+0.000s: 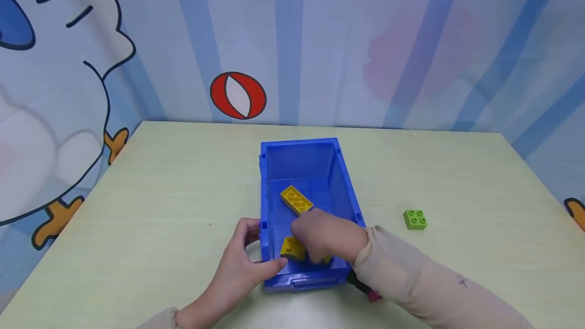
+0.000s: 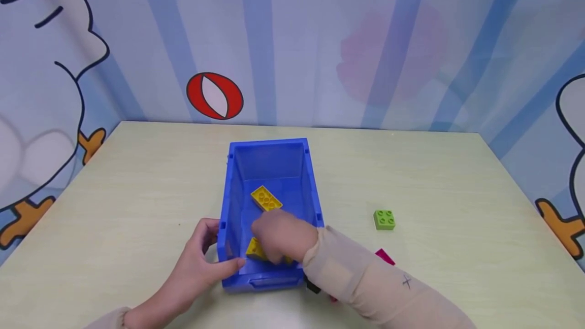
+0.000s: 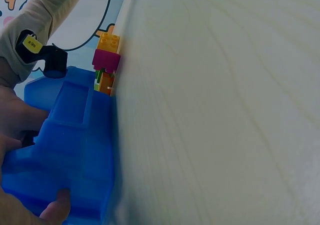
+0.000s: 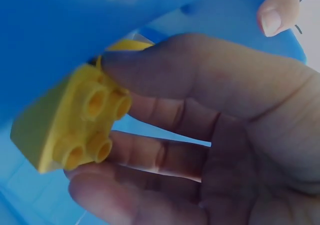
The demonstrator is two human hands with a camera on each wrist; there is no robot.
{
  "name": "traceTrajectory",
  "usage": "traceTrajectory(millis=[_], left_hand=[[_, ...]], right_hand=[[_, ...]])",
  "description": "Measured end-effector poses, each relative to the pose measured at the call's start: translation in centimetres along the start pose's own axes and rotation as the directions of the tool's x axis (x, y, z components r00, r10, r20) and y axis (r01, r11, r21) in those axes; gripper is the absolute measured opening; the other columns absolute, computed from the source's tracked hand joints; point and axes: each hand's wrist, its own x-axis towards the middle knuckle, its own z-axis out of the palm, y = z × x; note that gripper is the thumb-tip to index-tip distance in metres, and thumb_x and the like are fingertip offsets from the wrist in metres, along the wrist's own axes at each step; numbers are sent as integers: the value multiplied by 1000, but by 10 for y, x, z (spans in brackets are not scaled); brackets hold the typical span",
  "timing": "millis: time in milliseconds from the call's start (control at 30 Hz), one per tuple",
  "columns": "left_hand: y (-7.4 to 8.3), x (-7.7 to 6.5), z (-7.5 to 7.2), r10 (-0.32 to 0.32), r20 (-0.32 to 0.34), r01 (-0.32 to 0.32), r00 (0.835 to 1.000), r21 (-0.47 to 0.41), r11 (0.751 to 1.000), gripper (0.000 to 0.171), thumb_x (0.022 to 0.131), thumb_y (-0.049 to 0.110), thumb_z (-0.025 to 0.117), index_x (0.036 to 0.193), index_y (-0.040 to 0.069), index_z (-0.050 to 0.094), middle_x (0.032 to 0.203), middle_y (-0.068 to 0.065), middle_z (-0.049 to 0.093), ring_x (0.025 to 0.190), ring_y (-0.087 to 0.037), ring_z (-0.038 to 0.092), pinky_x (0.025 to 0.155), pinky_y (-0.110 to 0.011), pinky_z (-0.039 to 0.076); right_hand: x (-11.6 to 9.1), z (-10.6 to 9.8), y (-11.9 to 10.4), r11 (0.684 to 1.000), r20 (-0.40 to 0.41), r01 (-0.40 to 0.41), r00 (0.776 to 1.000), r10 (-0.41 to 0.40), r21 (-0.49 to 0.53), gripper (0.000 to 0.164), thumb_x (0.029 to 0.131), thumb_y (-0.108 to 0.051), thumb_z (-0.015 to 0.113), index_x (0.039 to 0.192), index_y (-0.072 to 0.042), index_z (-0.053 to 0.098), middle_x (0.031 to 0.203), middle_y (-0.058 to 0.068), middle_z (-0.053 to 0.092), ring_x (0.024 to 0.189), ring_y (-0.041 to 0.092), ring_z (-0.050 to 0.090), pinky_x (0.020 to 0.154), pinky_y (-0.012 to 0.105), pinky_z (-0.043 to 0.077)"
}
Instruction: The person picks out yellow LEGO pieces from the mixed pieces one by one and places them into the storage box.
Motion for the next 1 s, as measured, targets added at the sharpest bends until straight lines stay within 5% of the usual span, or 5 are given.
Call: traceTrajectory(millis=[1000], left_hand=[[-1, 0, 0, 12, 0, -12, 1000, 5, 1000, 64, 61, 31, 78, 112, 16, 42, 118, -6, 50, 112, -25, 43, 94, -52, 36]], right_hand=[[4, 0, 2, 1000, 6, -5, 1000, 5, -2, 27, 69, -9, 72, 92, -12, 58, 73, -1, 54, 69, 15, 50, 61, 23, 49]])
